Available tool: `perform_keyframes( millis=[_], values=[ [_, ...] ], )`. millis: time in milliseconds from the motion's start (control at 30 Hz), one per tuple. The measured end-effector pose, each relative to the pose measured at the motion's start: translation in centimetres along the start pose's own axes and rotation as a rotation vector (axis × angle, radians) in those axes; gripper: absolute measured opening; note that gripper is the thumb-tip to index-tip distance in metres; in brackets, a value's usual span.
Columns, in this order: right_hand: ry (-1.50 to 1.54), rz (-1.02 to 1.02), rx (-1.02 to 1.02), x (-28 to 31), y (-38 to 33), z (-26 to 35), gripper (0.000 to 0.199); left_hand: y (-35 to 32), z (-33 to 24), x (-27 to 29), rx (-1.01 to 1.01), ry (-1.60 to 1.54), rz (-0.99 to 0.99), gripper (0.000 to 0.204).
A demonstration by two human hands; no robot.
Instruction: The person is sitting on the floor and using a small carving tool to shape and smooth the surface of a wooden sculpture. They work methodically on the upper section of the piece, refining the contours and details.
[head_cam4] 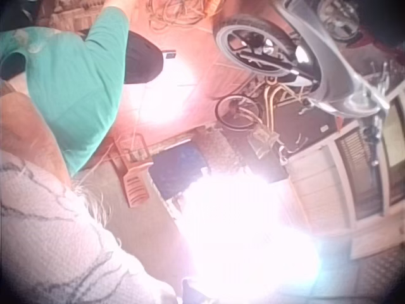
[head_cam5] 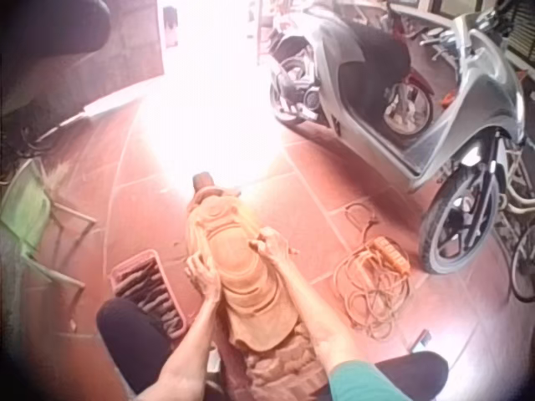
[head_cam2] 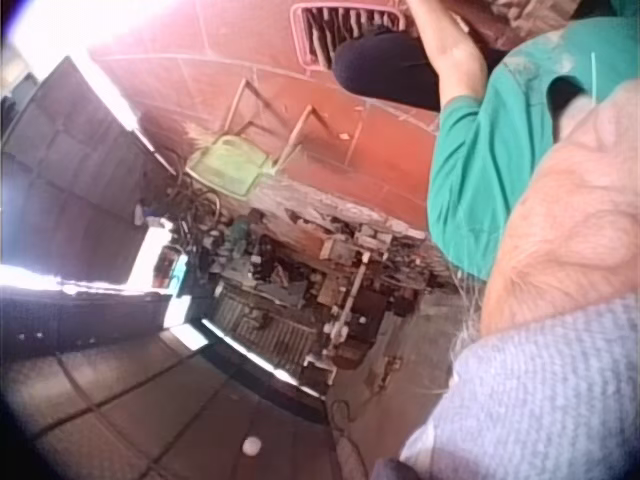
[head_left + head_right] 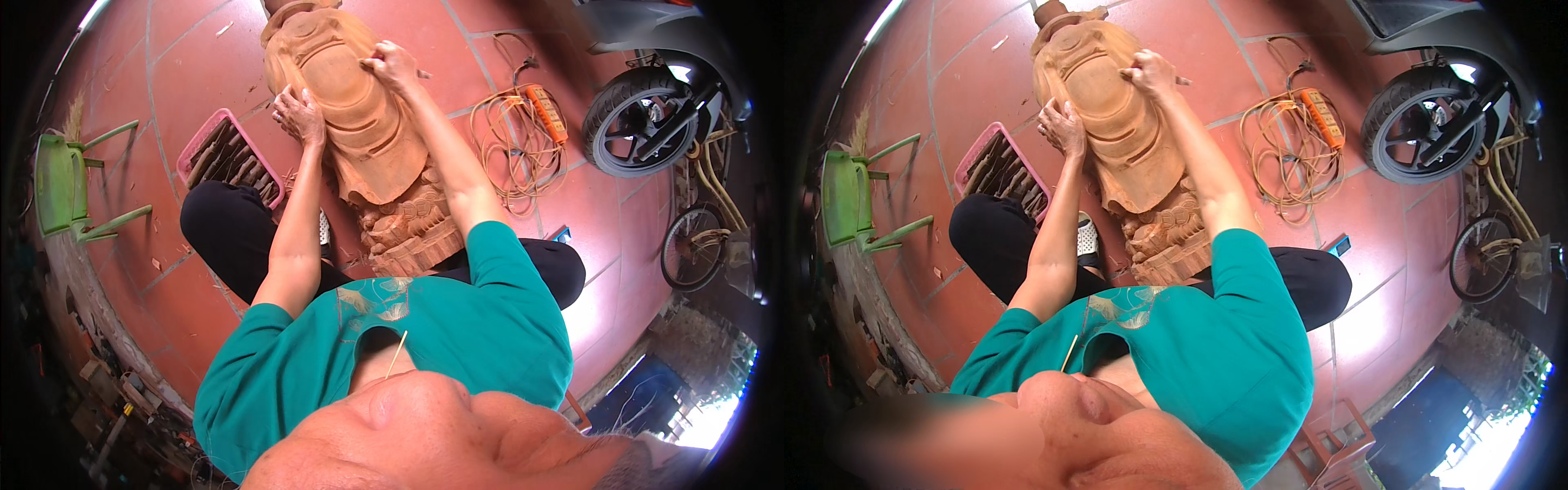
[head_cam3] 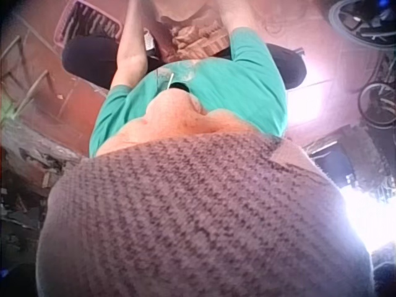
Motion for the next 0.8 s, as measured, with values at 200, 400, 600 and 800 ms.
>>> perform_keyframes(
  millis=[200, 400, 600, 800],
  values=[
    [-0.004, 0.015, 0.084, 0.8, -0.9, 1.4, 0.028, 0.5, 0.7, 0.2, 0.022, 0.017, -0.042, 0.037],
    [-0.117, -0.118, 0.093, 2.3, -7.0, 2.3, 0.017, 0.0, 0.2, 0.3, 0.050, -0.010, -0.023, 0.037],
    [-0.108, -0.101, 0.018, 2.5, -7.5, 2.7, 0.011, -0.2, 0.1, 0.6, 0.066, -0.015, -0.029, 0.037],
    [-0.192, -0.109, 0.091, 1.0, -4.2, 3.1, 0.014, -0.2, -0.4, 1.0, 0.072, -0.027, -0.008, 0.038]
  ],
)
Point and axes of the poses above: each hand's wrist, its own y-axis towards the middle knuckle, its own x-axis out of the back of the hand, z = x × y, the point moved 4 cm from there along y, towards the middle knuckle, and after that the axes turned 15 degrees about x, right-handed, at the moved point
